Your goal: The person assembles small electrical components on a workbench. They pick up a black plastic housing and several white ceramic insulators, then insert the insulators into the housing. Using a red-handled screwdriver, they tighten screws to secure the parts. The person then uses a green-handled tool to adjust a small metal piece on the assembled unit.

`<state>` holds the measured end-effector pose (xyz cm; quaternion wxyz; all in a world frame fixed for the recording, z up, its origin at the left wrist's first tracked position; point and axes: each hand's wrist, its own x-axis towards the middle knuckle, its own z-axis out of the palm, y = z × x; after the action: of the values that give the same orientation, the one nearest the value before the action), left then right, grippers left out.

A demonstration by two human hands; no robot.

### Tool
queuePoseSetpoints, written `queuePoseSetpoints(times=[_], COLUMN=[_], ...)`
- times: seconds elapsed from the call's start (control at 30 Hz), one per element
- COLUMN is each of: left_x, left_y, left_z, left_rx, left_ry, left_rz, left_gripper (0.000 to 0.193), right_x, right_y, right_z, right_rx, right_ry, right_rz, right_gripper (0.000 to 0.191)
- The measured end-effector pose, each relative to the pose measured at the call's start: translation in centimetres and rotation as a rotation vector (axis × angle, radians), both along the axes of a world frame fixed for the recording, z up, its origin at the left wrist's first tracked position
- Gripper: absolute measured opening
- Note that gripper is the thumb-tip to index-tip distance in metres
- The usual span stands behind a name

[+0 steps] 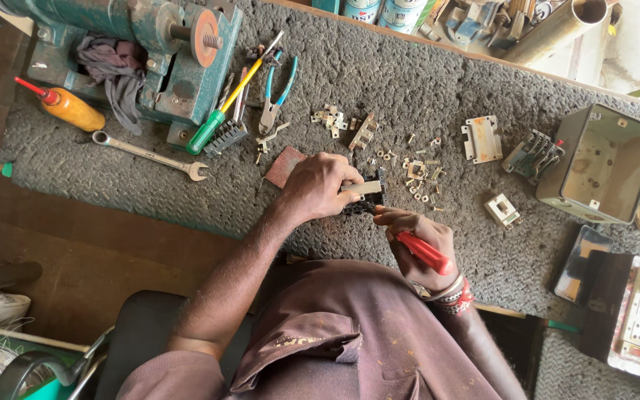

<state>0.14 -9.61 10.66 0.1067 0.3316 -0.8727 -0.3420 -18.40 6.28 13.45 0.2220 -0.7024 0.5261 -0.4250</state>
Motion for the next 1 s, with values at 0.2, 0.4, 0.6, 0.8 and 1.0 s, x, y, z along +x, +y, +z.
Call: queuePoseSetpoints(times=[0.2,0.4,0.6,0.8,1.0], left_x=[0.0,-0.6,-0.9,-0.9,-1.4], left_y=[0.1,0.4,0.8,1.2,0.9], left_z=[0.0,0.9,1.6,1.8,0.8], left_rx=[-0.029,0.042,0.053,0.033,0.015], left_ry=[0.029,-0.047,-0.051,-0.059,-0.076], left_rz=[0.013,0.026,0.051,0.061,0.013], left_gripper=[0.02,0.02,0.021,0.02,0.021], right_x=[0.9,0.8,-0.7,-1.6,-2.0], right_y=[0.3,1.0,1.6,2.0,2.2], right_z=[0.8,0.4,-0.2,0.4,1.2], right_rx=[-0.011,-0.146,-0.122,-0.139,-0.105], right_ry=[-0.061,-0.027,-0.081,-0.309,-0.292], right_rz=[-0.104,-0.107,-0.15,-0.15,-0.128], right_gripper=[0.015,0.013,0.012,0.012,0.012])
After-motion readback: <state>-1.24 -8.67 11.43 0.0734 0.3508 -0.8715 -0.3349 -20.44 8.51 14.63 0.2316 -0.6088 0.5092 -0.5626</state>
